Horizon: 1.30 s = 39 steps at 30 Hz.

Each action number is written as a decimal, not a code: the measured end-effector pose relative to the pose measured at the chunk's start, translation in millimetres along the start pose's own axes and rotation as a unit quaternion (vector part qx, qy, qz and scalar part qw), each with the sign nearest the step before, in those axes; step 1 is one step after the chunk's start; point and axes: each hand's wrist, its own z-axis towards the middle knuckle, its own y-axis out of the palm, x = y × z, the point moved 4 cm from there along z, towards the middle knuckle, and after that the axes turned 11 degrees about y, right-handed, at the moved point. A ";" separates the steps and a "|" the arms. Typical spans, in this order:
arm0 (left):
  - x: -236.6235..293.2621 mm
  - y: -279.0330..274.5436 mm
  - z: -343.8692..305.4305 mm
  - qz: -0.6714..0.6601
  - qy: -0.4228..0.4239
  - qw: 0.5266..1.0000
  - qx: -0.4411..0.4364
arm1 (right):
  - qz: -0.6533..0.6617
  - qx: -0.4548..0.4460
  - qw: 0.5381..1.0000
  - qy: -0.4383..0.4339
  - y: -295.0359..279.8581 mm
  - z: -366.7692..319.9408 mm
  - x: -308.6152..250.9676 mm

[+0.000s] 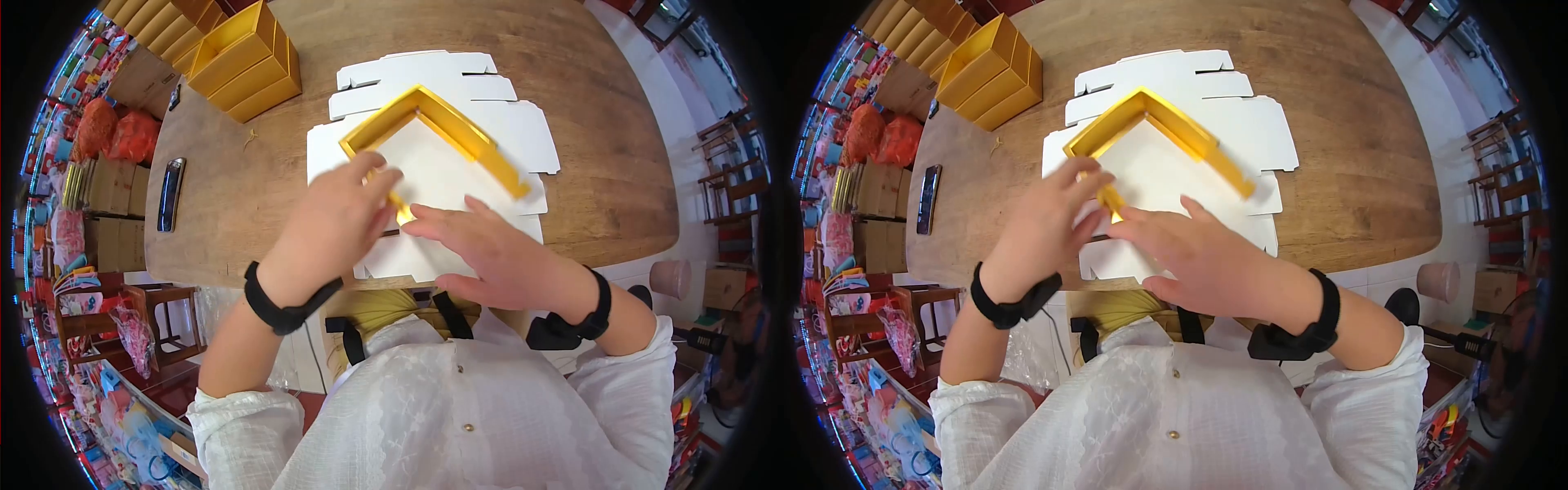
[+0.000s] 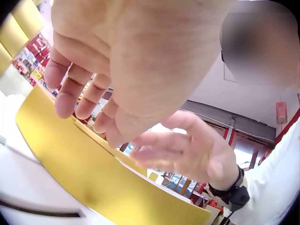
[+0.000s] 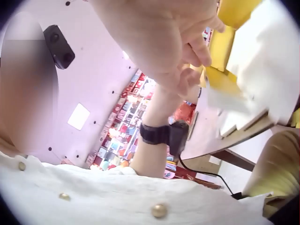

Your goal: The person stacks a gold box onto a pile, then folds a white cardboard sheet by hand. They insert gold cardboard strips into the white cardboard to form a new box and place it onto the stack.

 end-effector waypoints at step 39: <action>8.6 37.1 -7.1 0.025 0.014 0.999 -0.032 | -0.259 -0.001 0.966 -0.018 -39.8 15.2 56.6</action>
